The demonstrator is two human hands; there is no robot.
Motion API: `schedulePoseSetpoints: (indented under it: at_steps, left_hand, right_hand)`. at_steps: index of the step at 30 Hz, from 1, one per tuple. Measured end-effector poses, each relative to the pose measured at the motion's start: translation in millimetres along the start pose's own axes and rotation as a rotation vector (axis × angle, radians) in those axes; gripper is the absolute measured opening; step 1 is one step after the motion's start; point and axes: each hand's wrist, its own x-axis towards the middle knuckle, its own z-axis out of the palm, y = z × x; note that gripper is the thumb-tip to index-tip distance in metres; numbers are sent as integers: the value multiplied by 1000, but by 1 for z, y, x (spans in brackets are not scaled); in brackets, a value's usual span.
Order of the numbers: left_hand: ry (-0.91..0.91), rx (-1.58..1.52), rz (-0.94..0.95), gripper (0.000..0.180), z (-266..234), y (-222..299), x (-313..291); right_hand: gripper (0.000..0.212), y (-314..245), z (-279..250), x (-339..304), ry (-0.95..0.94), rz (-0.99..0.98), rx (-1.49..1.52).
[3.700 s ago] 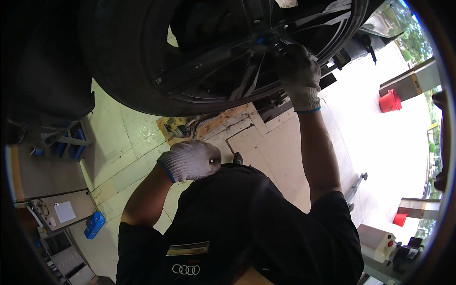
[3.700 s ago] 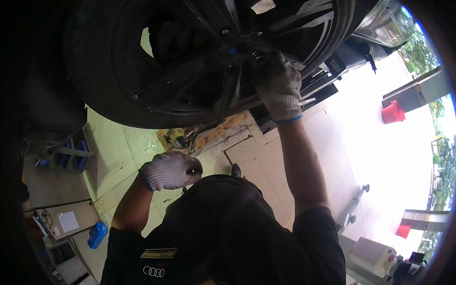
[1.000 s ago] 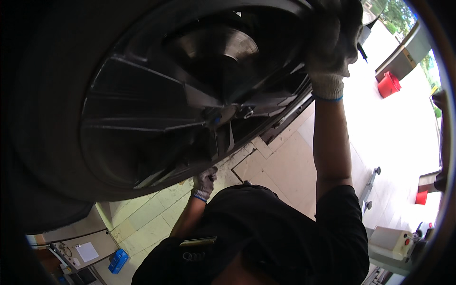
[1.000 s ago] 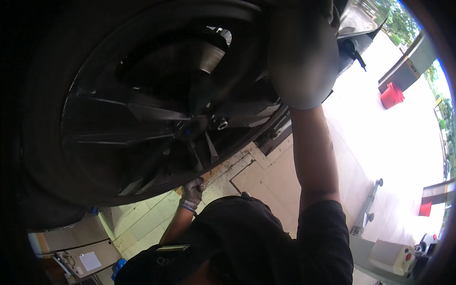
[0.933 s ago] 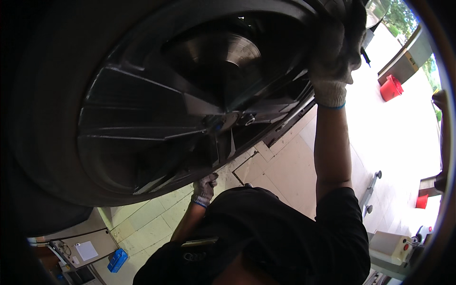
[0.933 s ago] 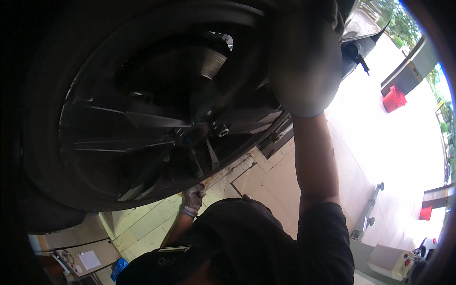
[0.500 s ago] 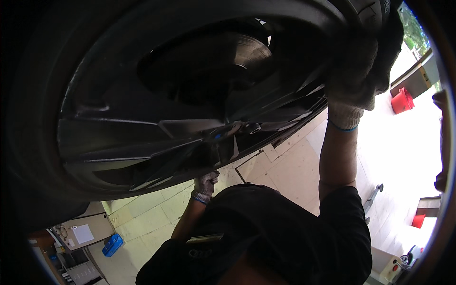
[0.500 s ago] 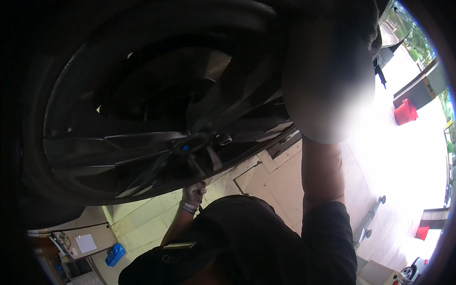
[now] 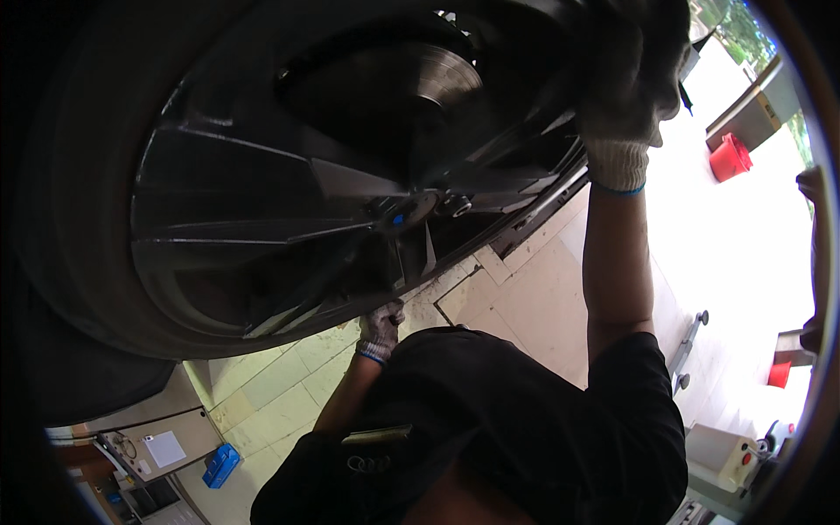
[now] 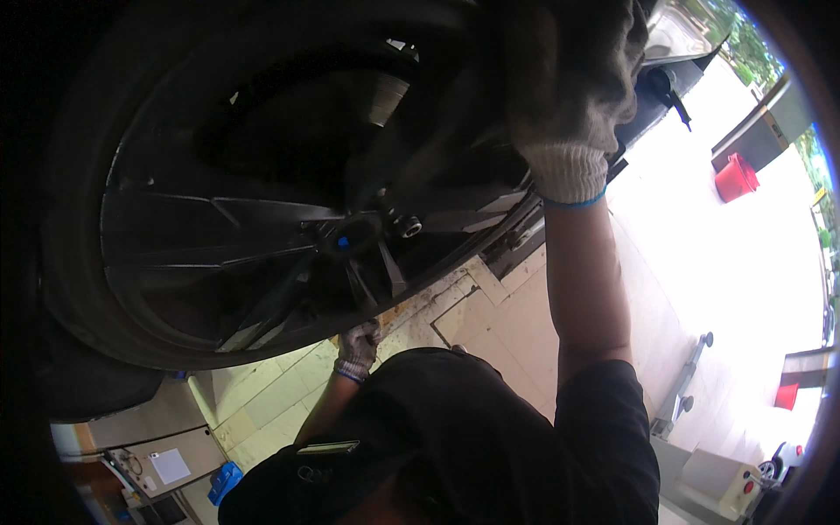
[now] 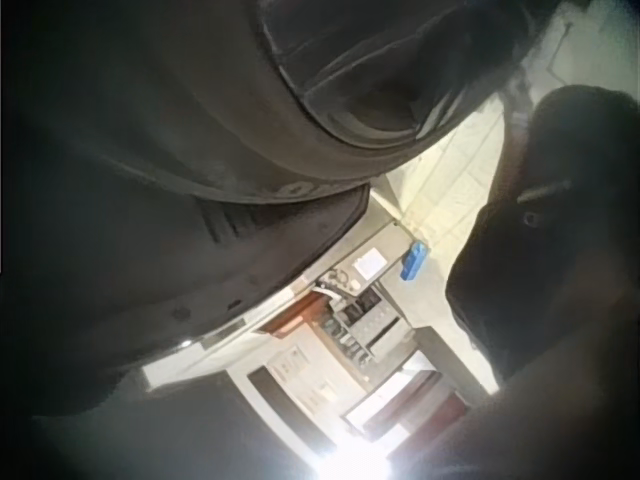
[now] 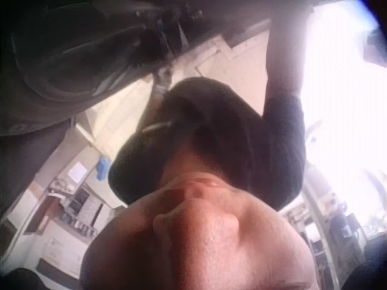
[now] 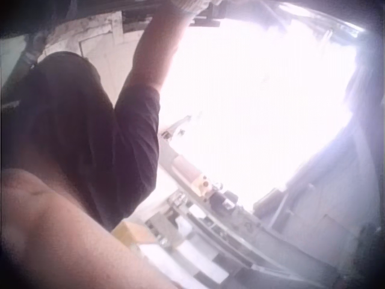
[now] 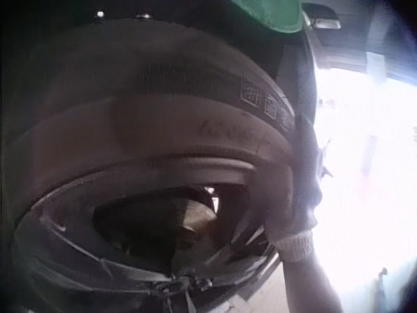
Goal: The person lifts a car tire and mounts it onto the wheel hub of a vehicle raised on a lift. They then insert and tighten the lug nuts by hand and with a wrench to secure the tire in place.
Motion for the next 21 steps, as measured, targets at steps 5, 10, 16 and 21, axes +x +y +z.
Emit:
schedulePoseSetpoints:
  at_steps: [5,10,16,21]
  left_hand:
    - [61,121,-17,16,6,3,-3]
    - [85,188,-29,14,10,4,-2]
    - [22,188,-100,9,15,16,-5]
    - [-23,137,-121,8,17,16,-3]
  right_hand:
    - [47,-33,-31,-22,-2,-229,-113]
    - [45,-125,-61,-124,-494,208,89]
    - [46,-135,-50,-148,-562,325,-11]
    - [39,-140,-51,-134,-580,289,-52]
